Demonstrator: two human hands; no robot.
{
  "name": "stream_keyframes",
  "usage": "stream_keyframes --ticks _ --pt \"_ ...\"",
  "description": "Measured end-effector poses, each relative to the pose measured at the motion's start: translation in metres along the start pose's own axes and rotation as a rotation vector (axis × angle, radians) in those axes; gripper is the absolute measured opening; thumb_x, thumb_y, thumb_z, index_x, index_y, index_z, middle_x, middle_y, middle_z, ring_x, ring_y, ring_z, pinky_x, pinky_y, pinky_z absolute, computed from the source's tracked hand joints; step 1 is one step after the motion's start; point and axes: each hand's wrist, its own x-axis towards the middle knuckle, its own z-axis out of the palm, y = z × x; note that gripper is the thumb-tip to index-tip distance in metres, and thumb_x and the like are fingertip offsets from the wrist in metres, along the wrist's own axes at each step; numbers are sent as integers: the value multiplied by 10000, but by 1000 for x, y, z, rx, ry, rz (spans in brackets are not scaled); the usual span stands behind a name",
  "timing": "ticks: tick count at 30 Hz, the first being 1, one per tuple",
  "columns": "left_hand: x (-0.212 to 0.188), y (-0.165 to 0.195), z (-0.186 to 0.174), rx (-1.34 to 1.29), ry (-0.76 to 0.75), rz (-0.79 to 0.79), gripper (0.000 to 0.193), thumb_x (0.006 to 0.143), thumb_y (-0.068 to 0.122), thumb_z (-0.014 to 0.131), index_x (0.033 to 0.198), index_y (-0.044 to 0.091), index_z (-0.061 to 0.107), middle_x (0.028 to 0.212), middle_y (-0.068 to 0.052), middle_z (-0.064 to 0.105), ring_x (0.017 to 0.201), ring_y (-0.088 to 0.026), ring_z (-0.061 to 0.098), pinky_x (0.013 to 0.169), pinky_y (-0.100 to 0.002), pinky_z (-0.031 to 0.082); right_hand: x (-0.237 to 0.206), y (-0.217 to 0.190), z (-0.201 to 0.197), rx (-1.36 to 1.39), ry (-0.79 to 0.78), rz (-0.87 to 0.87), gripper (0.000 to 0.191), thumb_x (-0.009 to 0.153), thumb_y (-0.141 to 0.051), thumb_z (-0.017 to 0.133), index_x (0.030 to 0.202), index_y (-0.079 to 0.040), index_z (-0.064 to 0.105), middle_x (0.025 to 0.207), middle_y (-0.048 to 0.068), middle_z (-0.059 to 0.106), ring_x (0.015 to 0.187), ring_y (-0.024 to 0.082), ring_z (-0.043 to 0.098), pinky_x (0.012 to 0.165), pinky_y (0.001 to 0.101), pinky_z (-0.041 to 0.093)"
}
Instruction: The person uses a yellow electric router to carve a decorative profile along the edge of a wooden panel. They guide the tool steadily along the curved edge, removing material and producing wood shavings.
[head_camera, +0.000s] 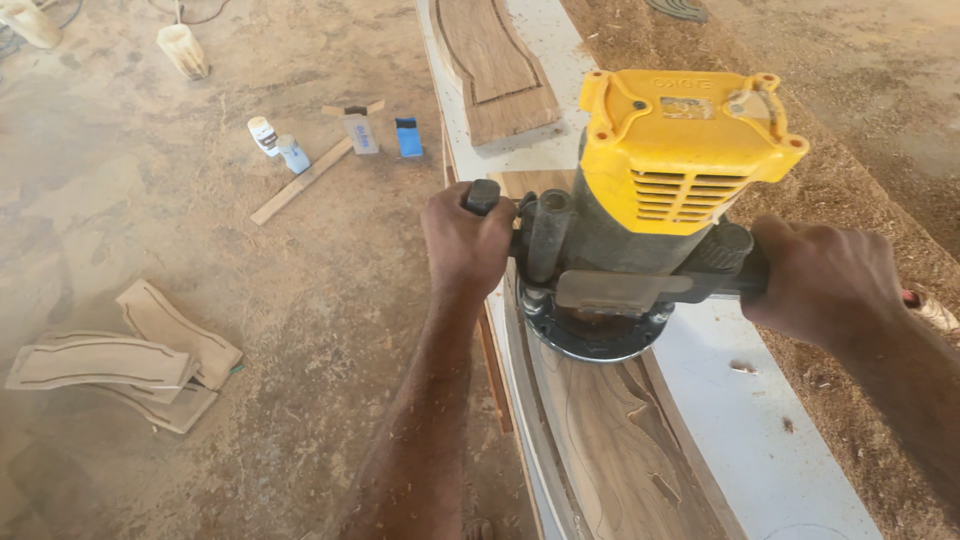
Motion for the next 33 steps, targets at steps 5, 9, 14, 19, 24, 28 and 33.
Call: stream_keyframes --ticks 5,9,14,19,24,28,33 --pt "-3 6 -1 14 25 36 183 755 107 658 618 -4 610 547 -72 599 507 -182 556 537 -381 464 -3 -1 -3 14 3 -8 207 901 -312 673 1047 -177 617 741 -1 632 548 111 608 493 298 513" --pt "-5 10 -2 5 31 49 184 760 113 659 633 -10 606 549 -66 597 515 -172 547 535 -372 466 -5 0 -6 4 0 -16 264 863 -323 715 1059 -179 614 746 -6 647 565 112 619 504 294 511" --pt "-7 12 -3 -3 23 63 195 761 122 661 634 -13 601 547 -66 589 514 -169 542 528 -367 456 -7 0 -10 -1 -13 -17 310 837 -337 743 1068 -178 612 738 -12 672 588 118 623 544 310 517" --pt "-7 11 -4 19 22 60 221 766 131 669 625 -20 590 539 -73 575 504 -175 529 525 -370 451 -11 0 -14 41 -13 -23 262 887 -324 706 1082 -176 613 765 3 670 597 124 641 536 312 552" --pt "-7 10 -5 48 15 34 195 760 134 671 628 -1 623 554 -49 596 509 -167 542 524 -362 458 -13 -1 -18 35 -26 -21 260 869 -314 716 1081 -197 619 772 -17 670 625 117 637 558 307 540" --pt "-7 9 -5 22 9 43 194 764 135 661 632 1 616 554 -45 586 510 -164 537 514 -358 451 -14 -2 -20 34 -47 -16 249 878 -295 715 1087 -200 618 775 -19 668 612 111 619 547 302 526" --pt "-7 10 -6 41 19 69 198 760 119 653 631 -17 589 551 -58 552 515 -163 504 509 -366 431 -15 -3 -25 67 -83 -20 264 868 -263 718 1101 -204 608 787 -20 669 605 99 608 530 287 527"
